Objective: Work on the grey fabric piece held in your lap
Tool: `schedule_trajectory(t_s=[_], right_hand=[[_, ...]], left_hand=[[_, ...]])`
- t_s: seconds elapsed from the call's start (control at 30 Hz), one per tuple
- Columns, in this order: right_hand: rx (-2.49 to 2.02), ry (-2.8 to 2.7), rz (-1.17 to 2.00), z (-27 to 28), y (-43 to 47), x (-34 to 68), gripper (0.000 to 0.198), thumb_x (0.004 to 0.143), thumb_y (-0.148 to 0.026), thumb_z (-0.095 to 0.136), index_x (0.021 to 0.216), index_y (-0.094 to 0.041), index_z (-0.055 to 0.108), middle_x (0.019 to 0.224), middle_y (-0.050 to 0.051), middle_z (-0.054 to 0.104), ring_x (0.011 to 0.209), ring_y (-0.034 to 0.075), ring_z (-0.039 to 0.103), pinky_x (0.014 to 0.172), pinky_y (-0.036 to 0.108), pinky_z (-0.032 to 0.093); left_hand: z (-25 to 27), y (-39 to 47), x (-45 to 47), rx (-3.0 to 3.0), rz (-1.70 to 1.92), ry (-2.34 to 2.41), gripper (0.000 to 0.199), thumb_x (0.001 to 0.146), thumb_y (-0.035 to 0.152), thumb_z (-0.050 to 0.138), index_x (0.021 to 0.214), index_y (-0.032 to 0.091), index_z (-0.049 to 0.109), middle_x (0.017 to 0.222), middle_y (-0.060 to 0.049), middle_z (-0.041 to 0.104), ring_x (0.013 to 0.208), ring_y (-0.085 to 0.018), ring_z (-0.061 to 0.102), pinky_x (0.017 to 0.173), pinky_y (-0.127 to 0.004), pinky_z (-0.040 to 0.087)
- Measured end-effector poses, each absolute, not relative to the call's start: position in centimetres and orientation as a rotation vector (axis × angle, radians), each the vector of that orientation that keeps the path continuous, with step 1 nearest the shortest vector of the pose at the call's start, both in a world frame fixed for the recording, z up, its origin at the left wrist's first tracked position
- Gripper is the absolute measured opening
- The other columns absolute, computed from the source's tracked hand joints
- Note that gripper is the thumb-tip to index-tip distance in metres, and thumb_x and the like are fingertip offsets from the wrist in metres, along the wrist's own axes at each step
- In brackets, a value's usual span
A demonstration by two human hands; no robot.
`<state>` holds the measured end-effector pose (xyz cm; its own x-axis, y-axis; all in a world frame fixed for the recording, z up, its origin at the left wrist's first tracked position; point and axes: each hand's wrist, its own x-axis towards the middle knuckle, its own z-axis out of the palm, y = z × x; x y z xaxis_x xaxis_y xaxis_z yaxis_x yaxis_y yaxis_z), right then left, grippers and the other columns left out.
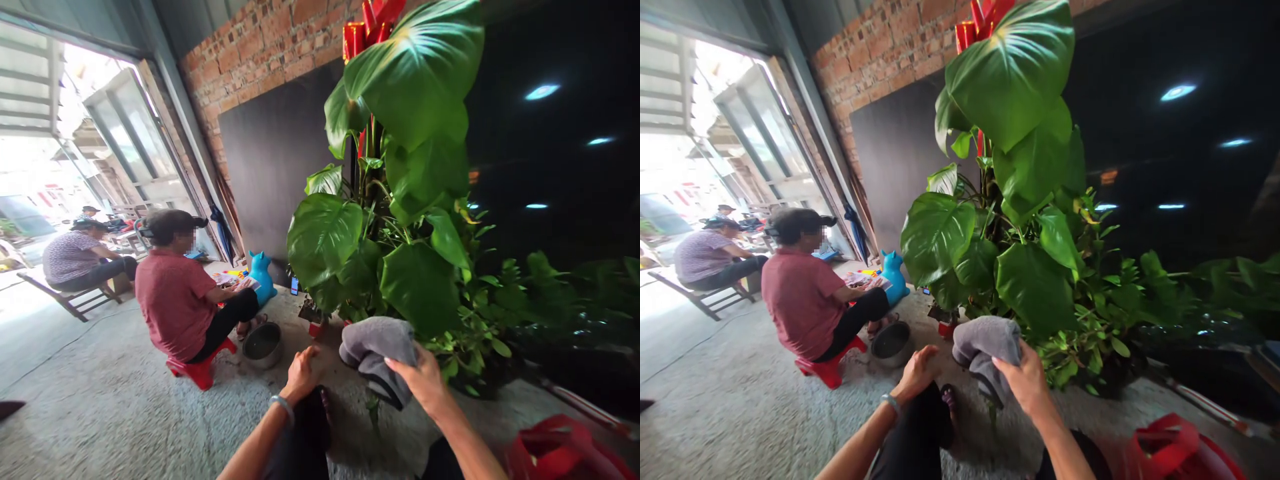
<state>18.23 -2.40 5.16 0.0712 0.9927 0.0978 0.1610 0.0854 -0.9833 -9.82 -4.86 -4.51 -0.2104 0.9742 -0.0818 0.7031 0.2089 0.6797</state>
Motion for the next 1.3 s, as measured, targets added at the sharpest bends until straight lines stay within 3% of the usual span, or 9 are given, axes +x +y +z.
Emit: schedule_trajectory(t_s=[0.2,0.33,0.47,0.7,0.8,0.93,1.1,1.23,1.3], right_hand=[[-1.158,-1.290,0.462,12.3,3.0,15.9,0.029,0.073,-0.049,0.071,0.085,-0.022,0.069,0.094,0.017,0.079,0.093,0.033,0.072,0.088,0.042,0.057],[-1.328,-1.561,0.558,9.8,5.5,11.8,0.028,0.071,-0.026,0.066,0.098,-0.021,0.072,0.093,0.013,0.079,0.096,0.032,0.073,0.088,0.039,0.055],[-1.395,-1.639,0.695,4.8,2.2,12.4,0.027,0.066,-0.023,0.069,0.092,-0.025,0.074,0.071,0.007,0.076,0.074,0.031,0.073,0.069,0.036,0.054],[-1.157,-1.527,0.464,11.0,5.1,11.4,0.030,0.080,-0.032,0.064,0.107,-0.021,0.070,0.109,0.015,0.078,0.104,0.031,0.071,0.092,0.038,0.054],[-1.237,-1.643,0.642,10.2,6.6,9.1,0.036,0.074,-0.021,0.066,0.109,-0.020,0.071,0.118,0.018,0.077,0.119,0.033,0.068,0.103,0.041,0.050],[-1.319,-1.684,0.891,2.7,2.7,10.1,0.040,0.047,-0.007,0.065,0.082,-0.024,0.074,0.090,0.009,0.081,0.098,0.033,0.075,0.092,0.038,0.056],[-1.386,-1.389,1.150,-1.8,1.2,15.0,0.020,0.055,-0.034,0.072,0.072,-0.023,0.073,0.072,0.009,0.079,0.073,0.033,0.076,0.066,0.040,0.060],[-1.362,-1.044,1.079,-0.5,6.9,15.5,0.058,0.064,-0.064,0.067,0.098,-0.017,0.074,0.095,0.014,0.081,0.095,0.033,0.076,0.080,0.041,0.062],[-1.352,-1.006,1.049,-1.1,8.3,14.6,0.062,0.063,-0.068,0.066,0.099,-0.018,0.073,0.086,0.013,0.080,0.092,0.033,0.076,0.076,0.042,0.063]], left_hand=[[-9.7,-6.5,-10.7,1.540,-0.073,2.242,0.086,0.065,0.039,0.076,0.147,0.027,0.053,0.157,-0.009,0.048,0.144,-0.036,0.041,0.107,-0.046,0.046],[-10.1,-6.4,-10.3,1.566,-0.050,2.241,0.081,0.066,0.042,0.076,0.143,0.028,0.056,0.153,-0.008,0.050,0.141,-0.033,0.043,0.107,-0.045,0.046],[-10.4,-6.5,-10.8,1.556,-0.005,2.282,0.066,0.073,0.043,0.071,0.135,0.026,0.060,0.147,-0.009,0.054,0.139,-0.032,0.044,0.106,-0.044,0.046],[-9.9,-6.0,-9.9,1.542,-0.004,2.304,0.050,0.078,0.043,0.068,0.124,0.025,0.066,0.139,-0.011,0.058,0.135,-0.033,0.047,0.105,-0.046,0.045],[-10.0,-5.9,-9.3,1.566,0.030,2.301,0.051,0.078,0.041,0.067,0.127,0.025,0.066,0.141,-0.010,0.058,0.136,-0.034,0.047,0.105,-0.046,0.045],[-10.9,-5.7,-9.3,1.555,-0.018,2.324,0.046,0.079,0.038,0.066,0.123,0.025,0.067,0.141,-0.010,0.058,0.137,-0.033,0.047,0.105,-0.046,0.045],[-11.1,-5.2,-9.7,1.508,-0.074,2.345,0.044,0.084,0.039,0.064,0.125,0.025,0.066,0.141,-0.010,0.058,0.138,-0.032,0.046,0.107,-0.046,0.043],[-10.3,-5.0,-9.1,1.510,-0.045,2.316,0.051,0.082,0.047,0.068,0.127,0.023,0.066,0.142,-0.012,0.058,0.138,-0.033,0.045,0.108,-0.046,0.043],[-10.2,-4.9,-8.8,1.519,-0.043,2.298,0.049,0.083,0.048,0.068,0.126,0.024,0.067,0.141,-0.011,0.058,0.138,-0.033,0.045,0.107,-0.047,0.043]])
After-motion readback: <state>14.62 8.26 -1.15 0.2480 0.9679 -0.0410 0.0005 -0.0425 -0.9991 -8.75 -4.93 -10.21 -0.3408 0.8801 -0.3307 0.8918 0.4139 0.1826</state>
